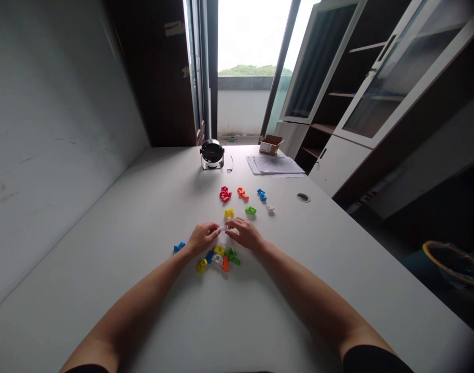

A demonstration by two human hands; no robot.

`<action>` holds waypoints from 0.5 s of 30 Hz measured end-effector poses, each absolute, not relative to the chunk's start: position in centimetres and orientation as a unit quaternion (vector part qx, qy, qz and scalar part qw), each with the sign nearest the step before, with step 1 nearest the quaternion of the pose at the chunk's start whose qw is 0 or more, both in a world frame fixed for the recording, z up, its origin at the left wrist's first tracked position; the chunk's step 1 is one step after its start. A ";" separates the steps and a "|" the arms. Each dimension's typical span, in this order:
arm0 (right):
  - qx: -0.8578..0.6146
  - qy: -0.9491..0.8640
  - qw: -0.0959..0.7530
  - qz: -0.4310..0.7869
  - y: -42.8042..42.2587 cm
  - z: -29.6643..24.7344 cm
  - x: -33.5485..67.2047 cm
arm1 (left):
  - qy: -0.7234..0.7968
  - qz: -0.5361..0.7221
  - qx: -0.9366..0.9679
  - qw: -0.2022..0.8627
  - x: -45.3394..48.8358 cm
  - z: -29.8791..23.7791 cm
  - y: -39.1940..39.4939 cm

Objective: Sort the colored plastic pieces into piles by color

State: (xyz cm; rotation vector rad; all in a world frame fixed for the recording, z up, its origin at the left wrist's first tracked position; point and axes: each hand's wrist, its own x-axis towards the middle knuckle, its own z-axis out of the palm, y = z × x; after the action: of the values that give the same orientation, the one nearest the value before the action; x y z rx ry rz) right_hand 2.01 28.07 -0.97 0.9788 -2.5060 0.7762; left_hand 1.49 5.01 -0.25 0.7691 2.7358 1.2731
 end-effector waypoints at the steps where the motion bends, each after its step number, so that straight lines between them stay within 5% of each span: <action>1: 0.344 -0.883 0.170 0.272 28.1 -1.0 2.0 | 0.878 0.410 0.247 0.014 1.5 -0.3 5.0; 15: 0.315 -0.894 0.161 0.275 27.5 -0.1 3.1 | 0.863 0.440 0.247 0.032 2.3 0.3 5.0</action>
State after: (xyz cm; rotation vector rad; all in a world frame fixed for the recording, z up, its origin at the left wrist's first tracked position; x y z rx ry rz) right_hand 3.11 27.53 -0.08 0.9007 -2.5527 0.7857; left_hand 2.27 5.03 0.28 0.7596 2.6559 1.3560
